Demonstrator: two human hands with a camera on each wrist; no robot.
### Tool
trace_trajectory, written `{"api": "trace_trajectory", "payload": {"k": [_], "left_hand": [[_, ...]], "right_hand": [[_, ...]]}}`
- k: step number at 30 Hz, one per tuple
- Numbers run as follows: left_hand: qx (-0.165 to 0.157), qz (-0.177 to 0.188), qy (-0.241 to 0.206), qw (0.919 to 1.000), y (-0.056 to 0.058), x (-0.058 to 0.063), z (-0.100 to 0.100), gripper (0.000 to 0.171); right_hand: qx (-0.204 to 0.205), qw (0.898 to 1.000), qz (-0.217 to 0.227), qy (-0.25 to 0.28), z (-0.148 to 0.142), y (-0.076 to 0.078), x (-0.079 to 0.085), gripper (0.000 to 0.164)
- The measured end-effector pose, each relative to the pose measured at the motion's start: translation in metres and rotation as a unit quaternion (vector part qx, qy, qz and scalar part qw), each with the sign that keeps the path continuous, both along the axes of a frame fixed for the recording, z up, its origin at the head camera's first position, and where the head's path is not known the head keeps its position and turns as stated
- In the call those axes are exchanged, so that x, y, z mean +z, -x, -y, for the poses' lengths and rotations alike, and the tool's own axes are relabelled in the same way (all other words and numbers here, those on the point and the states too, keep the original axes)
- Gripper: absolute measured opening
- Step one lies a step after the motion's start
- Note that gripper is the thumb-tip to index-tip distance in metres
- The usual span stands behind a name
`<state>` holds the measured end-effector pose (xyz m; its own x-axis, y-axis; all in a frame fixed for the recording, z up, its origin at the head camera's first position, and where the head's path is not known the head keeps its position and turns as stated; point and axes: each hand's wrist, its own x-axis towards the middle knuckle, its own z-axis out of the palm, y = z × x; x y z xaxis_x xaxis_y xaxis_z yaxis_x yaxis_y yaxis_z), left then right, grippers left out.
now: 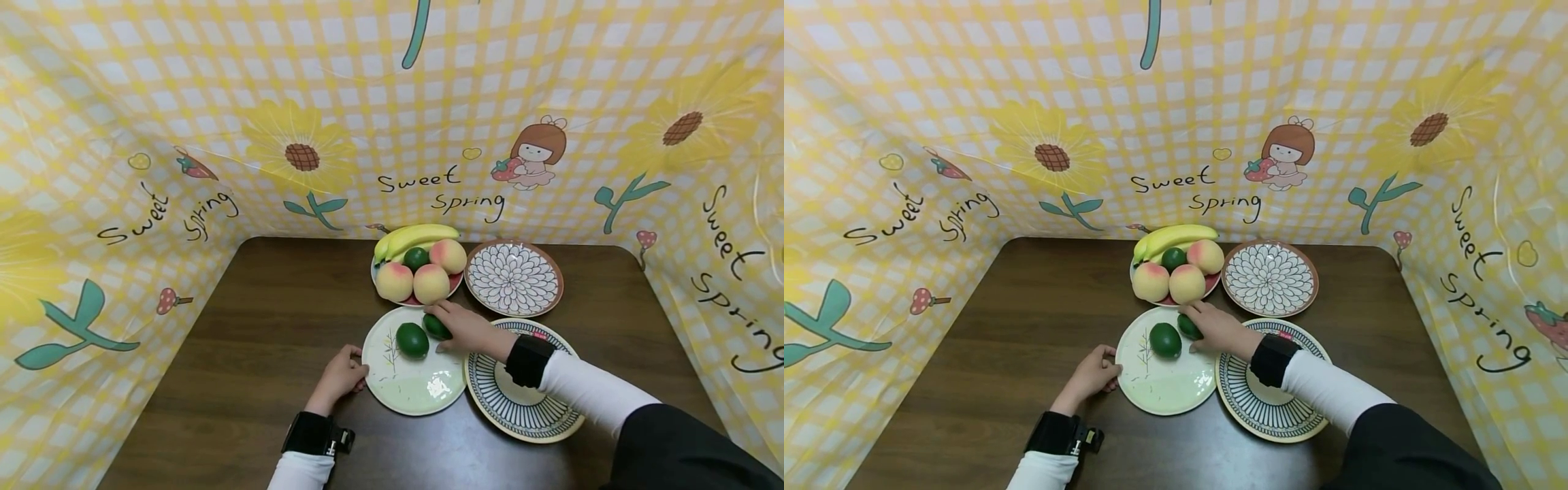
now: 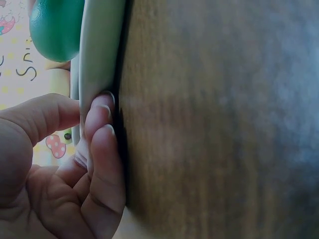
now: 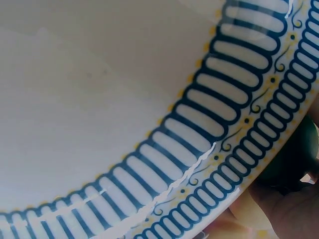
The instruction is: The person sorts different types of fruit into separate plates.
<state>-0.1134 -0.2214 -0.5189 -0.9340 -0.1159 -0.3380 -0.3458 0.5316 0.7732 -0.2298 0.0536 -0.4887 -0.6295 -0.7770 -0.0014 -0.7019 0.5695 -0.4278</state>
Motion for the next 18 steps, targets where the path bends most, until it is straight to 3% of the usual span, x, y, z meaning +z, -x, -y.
{"api": "trace_trajectory", "payload": {"k": [5, 11, 14, 18], "left_hand": [[0.002, -0.001, -0.001, 1.0, -0.001, 0.0, 0.0, 0.034], [0.004, -0.003, -0.001, 1.0, -0.001, 0.0, 0.001, 0.035], [0.003, -0.006, -0.002, 1.0, -0.001, 0.0, 0.001, 0.035], [0.002, -0.007, -0.003, 1.0, -0.001, 0.0, 0.001, 0.036]], "right_hand": [[-0.006, 1.0, 0.005, 0.009, -0.002, 0.0, 0.001, 0.076], [-0.006, 1.0, -0.018, 0.013, -0.004, 0.0, 0.002, 0.072], [-0.016, 0.999, -0.035, 0.005, -0.008, 0.0, 0.012, 0.07], [-0.031, 0.997, -0.064, 0.03, -0.01, 0.012, 0.046, 0.064]]}}
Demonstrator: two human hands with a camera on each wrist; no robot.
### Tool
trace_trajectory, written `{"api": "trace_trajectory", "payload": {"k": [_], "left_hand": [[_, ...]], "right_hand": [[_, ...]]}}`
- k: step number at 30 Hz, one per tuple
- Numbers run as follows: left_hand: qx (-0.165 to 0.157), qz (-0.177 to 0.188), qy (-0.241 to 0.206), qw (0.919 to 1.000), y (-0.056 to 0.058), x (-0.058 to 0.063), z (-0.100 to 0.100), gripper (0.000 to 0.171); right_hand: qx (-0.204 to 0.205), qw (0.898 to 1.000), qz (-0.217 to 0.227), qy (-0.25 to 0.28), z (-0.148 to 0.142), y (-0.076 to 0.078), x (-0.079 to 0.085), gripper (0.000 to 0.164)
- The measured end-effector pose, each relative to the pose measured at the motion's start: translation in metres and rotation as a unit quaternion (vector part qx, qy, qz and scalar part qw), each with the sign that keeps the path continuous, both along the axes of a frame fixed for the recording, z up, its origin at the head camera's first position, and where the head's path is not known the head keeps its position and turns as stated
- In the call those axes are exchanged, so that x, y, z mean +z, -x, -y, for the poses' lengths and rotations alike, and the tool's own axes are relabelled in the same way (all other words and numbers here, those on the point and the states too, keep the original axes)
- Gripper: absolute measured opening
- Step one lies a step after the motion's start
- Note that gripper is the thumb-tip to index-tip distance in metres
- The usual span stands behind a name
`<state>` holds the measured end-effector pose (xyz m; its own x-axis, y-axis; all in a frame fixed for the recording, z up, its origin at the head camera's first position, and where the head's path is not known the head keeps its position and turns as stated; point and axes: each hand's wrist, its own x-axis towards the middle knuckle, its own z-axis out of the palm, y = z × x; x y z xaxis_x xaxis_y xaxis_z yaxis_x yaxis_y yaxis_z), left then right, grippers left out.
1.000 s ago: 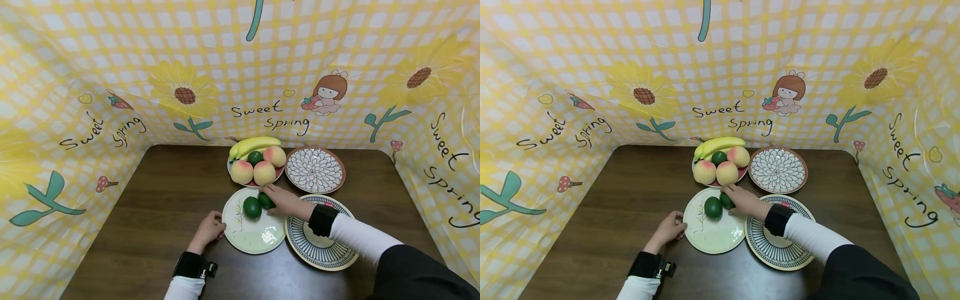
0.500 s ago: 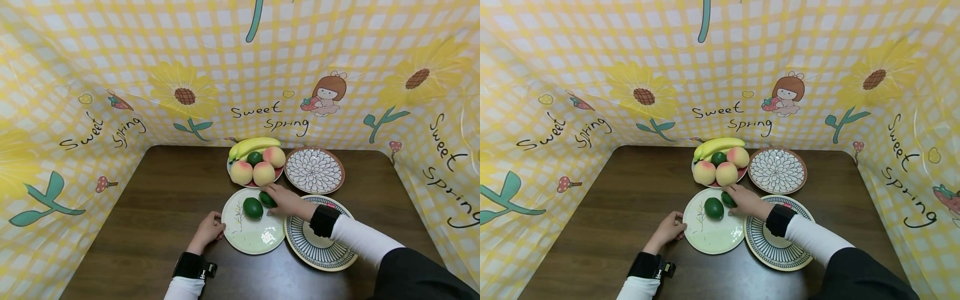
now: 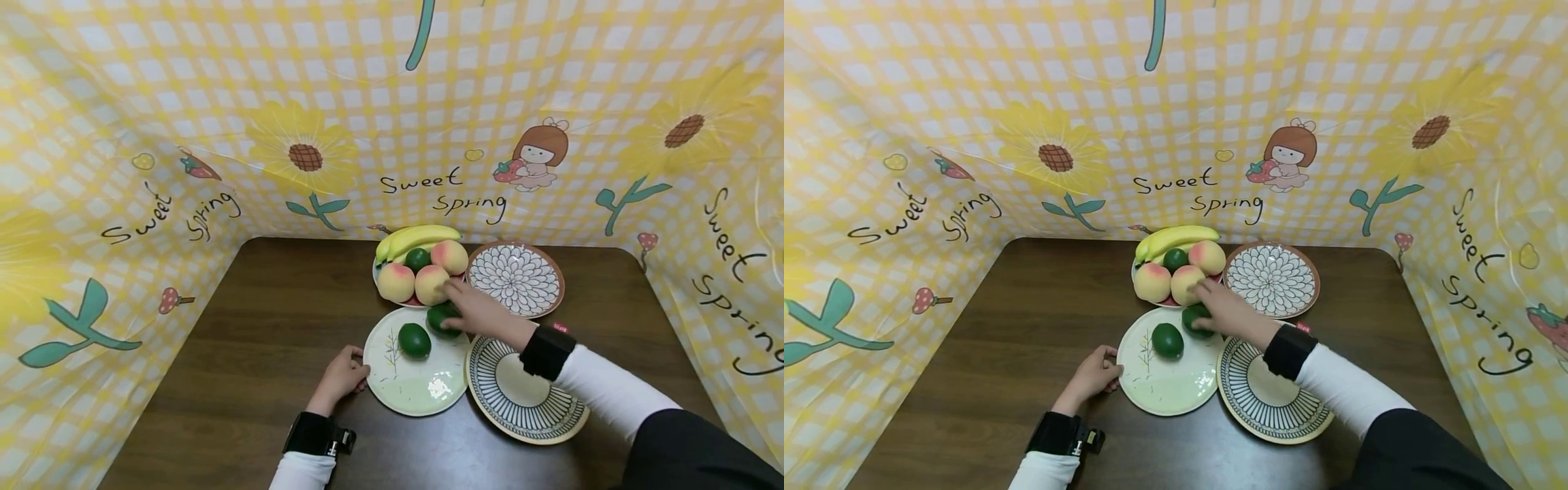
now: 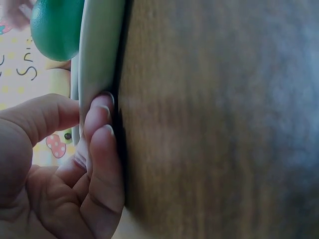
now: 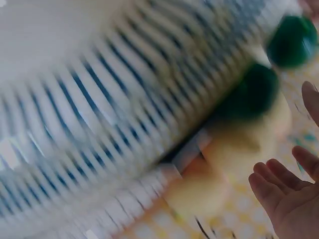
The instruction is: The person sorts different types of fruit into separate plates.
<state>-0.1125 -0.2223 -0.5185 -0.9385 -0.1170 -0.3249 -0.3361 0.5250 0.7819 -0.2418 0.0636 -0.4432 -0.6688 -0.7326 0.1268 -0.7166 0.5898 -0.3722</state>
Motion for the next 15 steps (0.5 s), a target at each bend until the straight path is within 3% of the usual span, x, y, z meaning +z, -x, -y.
{"api": "trace_trajectory", "payload": {"k": [4, 7, 10, 15], "left_hand": [[0.004, -0.002, 0.004, 1.0, -0.001, 0.001, 0.006, 0.036], [0.007, -0.008, 0.006, 0.9999, -0.002, 0.001, 0.009, 0.035], [0.006, -0.009, 0.001, 0.9999, -0.003, 0.001, 0.008, 0.035], [-0.012, -0.015, -0.01, 0.9998, -0.004, 0.001, 0.004, 0.036]], "right_hand": [[-0.033, 0.998, -0.007, 0.043, 0.017, 0.034, 0.047, 0.055], [-0.072, 0.996, 0.027, 0.038, 0.039, 0.063, 0.069, 0.055], [-0.097, 0.992, 0.076, 0.013, 0.06, 0.087, 0.068, 0.056], [-0.109, 0.984, 0.133, -0.055, 0.084, 0.106, 0.04, 0.056]]}}
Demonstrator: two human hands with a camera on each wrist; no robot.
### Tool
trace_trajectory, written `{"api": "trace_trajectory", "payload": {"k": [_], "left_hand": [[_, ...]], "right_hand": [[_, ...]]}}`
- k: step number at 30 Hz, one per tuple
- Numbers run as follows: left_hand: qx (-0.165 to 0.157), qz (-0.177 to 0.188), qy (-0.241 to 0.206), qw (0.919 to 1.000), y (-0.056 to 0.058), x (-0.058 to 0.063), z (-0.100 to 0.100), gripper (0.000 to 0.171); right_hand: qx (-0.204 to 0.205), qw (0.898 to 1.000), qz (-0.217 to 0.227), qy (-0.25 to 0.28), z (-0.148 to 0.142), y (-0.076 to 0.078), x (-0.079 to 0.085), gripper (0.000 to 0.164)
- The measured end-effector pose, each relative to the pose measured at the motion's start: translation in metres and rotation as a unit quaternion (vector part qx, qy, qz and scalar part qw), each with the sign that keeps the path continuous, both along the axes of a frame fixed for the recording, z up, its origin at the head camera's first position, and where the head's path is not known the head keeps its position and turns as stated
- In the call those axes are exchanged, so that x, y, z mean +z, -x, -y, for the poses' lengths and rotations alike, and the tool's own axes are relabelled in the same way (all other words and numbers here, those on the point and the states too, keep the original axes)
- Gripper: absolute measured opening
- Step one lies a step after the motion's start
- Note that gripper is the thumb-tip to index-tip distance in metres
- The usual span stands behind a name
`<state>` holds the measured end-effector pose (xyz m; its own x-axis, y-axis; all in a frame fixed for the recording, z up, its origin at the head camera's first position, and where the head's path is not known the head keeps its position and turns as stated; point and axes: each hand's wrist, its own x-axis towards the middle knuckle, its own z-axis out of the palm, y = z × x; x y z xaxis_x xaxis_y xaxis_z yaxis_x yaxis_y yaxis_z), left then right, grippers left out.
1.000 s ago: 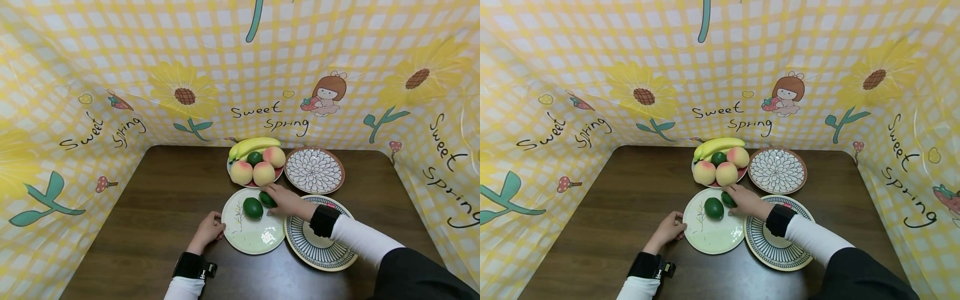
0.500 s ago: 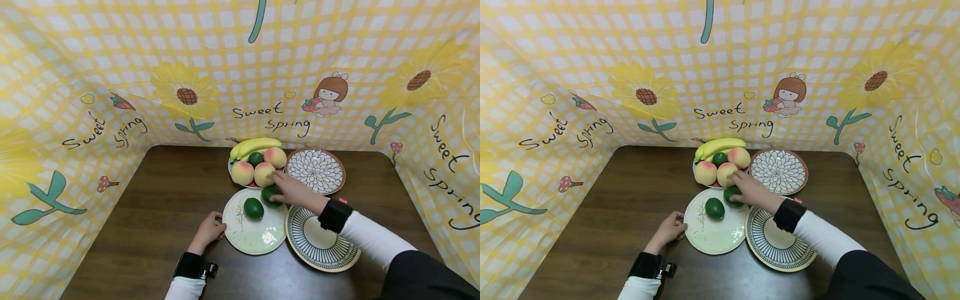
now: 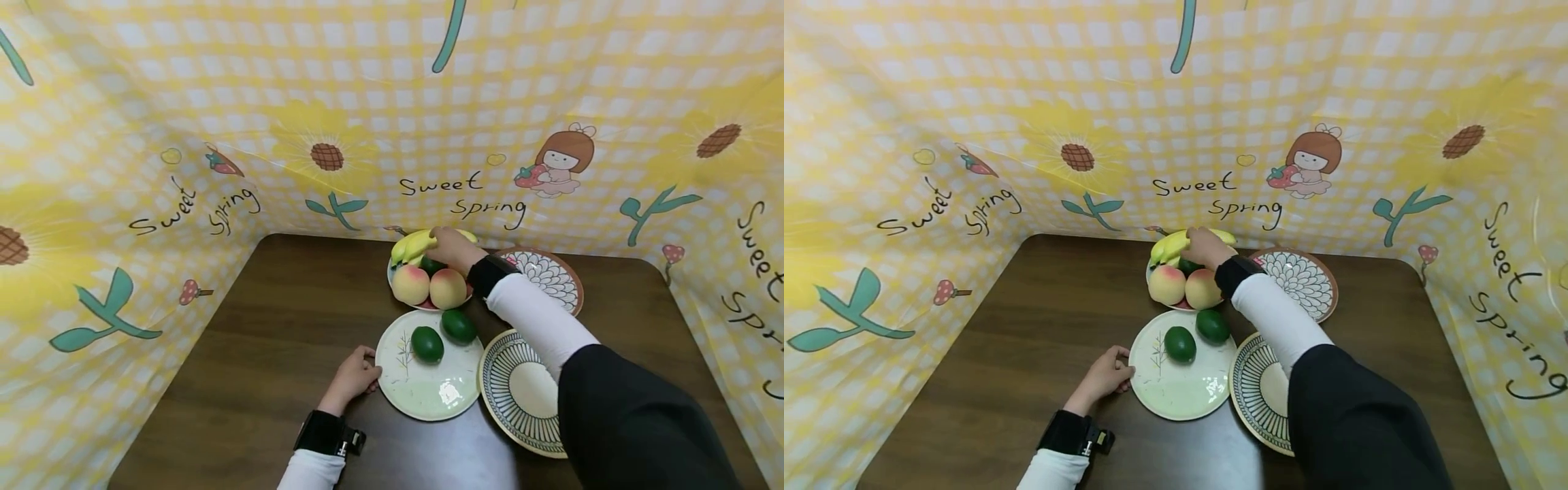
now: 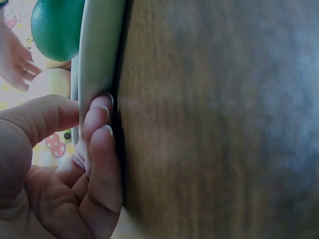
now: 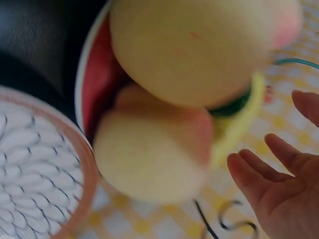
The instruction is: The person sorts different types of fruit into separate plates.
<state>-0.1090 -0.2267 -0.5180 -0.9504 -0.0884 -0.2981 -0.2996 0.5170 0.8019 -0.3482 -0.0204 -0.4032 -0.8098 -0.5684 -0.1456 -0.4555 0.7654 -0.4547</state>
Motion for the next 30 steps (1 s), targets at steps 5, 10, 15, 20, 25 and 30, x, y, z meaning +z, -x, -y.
{"api": "trace_trajectory", "payload": {"k": [5, 10, 15, 20, 25, 30], "left_hand": [[0.001, 0.0, 0.001, 1.0, 0.0, -0.002, -0.004, 0.035], [0.001, -0.006, 0.004, 1.0, -0.001, -0.003, -0.003, 0.035], [0.003, -0.006, 0.007, 1.0, -0.002, -0.003, -0.002, 0.036], [0.002, -0.004, 0.007, 1.0, -0.004, -0.001, -0.002, 0.036], [0.004, -0.009, 0.011, 0.9999, -0.002, -0.001, -0.002, 0.036], [0.0, -0.009, 0.005, 0.9999, -0.003, 0.0, -0.002, 0.036]], "right_hand": [[0.004, 0.999, 0.023, -0.044, 0.011, 0.006, -0.022, 0.03], [0.006, 0.994, 0.022, -0.102, 0.022, 0.008, -0.021, 0.038], [0.021, 0.987, 0.032, -0.156, 0.03, 0.013, -0.02, 0.034], [0.031, 0.984, 0.034, -0.171, 0.031, 0.016, -0.024, 0.035], [0.043, 0.986, 0.021, -0.157, 0.03, 0.015, -0.02, 0.038], [0.051, 0.989, 0.013, -0.138, 0.026, 0.013, -0.014, 0.041]]}}
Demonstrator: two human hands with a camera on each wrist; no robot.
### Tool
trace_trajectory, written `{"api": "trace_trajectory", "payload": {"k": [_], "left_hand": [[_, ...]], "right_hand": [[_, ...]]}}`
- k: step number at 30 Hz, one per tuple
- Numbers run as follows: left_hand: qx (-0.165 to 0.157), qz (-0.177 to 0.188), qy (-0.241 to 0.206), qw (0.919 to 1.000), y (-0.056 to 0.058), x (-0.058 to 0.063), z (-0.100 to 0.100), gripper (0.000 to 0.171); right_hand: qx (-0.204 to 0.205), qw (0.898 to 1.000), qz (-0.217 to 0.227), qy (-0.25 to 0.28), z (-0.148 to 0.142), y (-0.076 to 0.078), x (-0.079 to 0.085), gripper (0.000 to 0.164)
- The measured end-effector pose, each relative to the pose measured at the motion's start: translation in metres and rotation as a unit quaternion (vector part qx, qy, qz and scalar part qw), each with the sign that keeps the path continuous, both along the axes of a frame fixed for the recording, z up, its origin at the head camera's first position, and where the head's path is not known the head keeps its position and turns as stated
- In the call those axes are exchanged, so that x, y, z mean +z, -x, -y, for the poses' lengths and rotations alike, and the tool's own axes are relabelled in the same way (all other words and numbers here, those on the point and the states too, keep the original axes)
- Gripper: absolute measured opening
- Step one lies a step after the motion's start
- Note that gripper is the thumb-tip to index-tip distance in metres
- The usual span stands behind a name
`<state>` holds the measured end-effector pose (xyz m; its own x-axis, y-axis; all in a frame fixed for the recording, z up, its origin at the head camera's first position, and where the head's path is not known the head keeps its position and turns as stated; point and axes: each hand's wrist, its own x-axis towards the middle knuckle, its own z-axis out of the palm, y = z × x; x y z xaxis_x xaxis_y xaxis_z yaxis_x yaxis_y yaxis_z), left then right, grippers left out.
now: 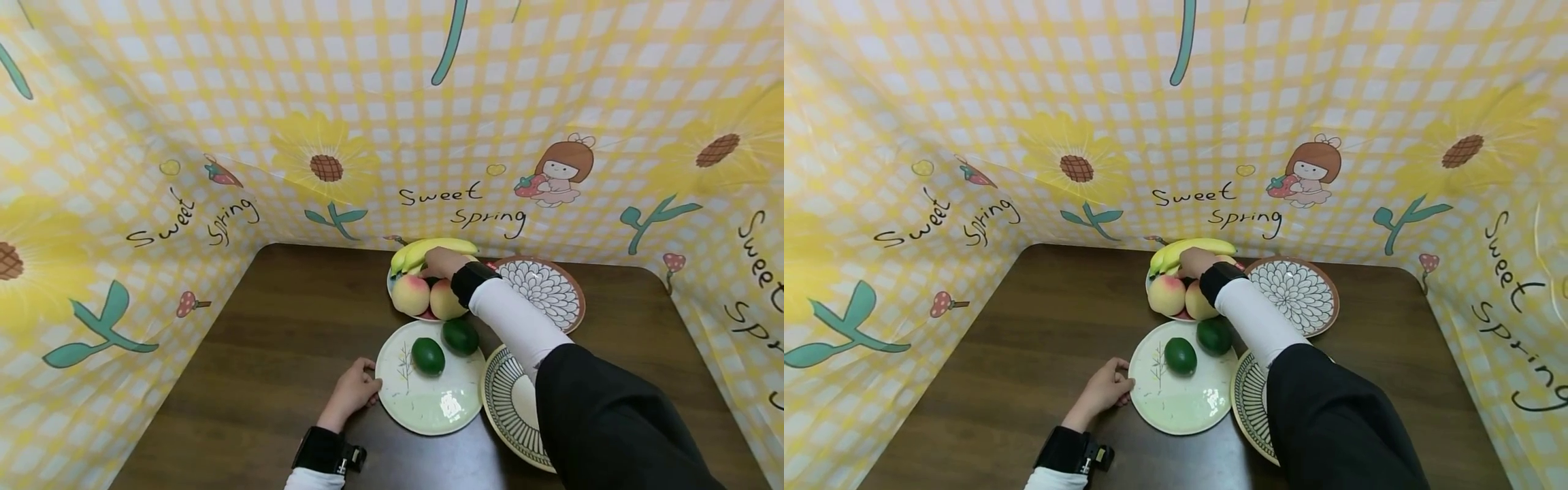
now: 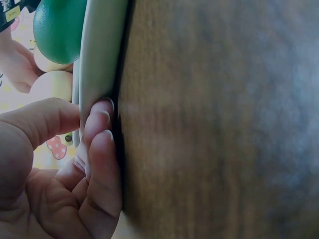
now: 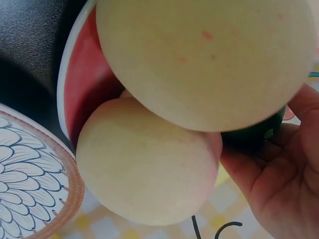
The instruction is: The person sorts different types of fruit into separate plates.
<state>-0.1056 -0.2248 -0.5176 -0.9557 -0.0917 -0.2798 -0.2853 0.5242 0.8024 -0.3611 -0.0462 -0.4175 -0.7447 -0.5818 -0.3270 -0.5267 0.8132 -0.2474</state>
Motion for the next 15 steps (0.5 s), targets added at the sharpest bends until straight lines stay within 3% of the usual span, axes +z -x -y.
{"api": "trace_trajectory", "payload": {"k": [6, 11, 15], "left_hand": [[0.007, 0.006, 0.002, 1.0, -0.005, -0.002, -0.001, 0.035], [0.009, 0.006, 0.005, 0.9999, -0.003, -0.002, 0.0, 0.036], [0.005, 0.005, 0.008, 0.9999, 0.003, -0.002, -0.002, 0.037]], "right_hand": [[0.021, 0.997, 0.015, 0.067, -0.013, -0.004, 0.006, 0.028], [0.019, 0.993, 0.032, 0.111, -0.036, -0.004, 0.024, 0.054], [0.019, 0.986, 0.016, 0.163, -0.066, -0.011, 0.035, 0.057]]}}
